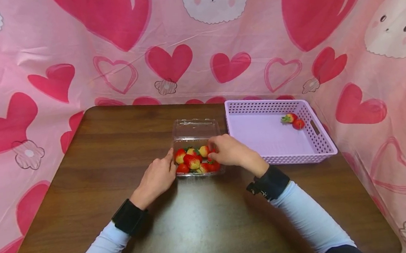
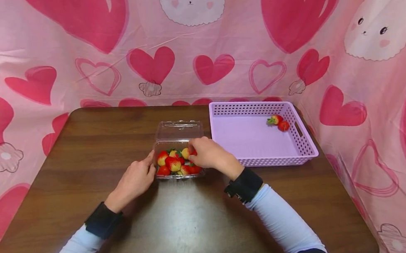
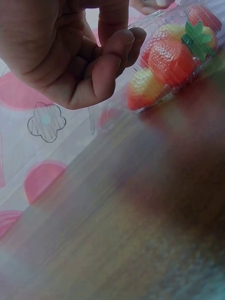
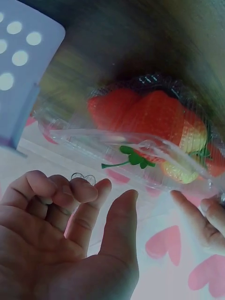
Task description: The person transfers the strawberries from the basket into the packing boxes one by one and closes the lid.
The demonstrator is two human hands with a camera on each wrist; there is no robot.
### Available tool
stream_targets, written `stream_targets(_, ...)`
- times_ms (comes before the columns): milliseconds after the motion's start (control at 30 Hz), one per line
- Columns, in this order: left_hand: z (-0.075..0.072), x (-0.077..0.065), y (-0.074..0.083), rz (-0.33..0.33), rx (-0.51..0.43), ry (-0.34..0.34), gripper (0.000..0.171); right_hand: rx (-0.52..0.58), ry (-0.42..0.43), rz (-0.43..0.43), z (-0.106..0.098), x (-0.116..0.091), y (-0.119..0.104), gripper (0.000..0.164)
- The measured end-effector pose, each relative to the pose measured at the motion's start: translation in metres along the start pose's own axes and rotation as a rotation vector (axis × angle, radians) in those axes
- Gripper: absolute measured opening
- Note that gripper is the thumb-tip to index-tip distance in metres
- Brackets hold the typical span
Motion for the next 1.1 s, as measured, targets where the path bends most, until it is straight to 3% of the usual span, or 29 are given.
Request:
stream_targets(400, 0.000, 0.000, 0.000, 0.001, 0.009, 0.001, 0.059, 0.004, 0.131, -0.010, -0.030, -0.002, 0.014, 0.004)
stream_targets(700, 0.000, 0.001, 0.001, 0.004, 0.016, 0.003, 0.058, -0.007, 0.217, 0.067, -0.057, -0.001, 0.038, 0.009)
stream_targets(1100, 0.000, 0.000, 0.001, -0.009, 0.004, -0.008, 0.060, -0.011, 0.242, 0.249, -0.088, 0.003, 0.091, 0.021)
Point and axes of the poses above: each hand's wrist, its own x-axis towards the middle knuckle, its own z-axis out of the palm, y = z × x, the point moved 2 cm from there along x, towards the middle knuckle, and after that the axes turned 12 degrees about z, right-handed, at the moved point
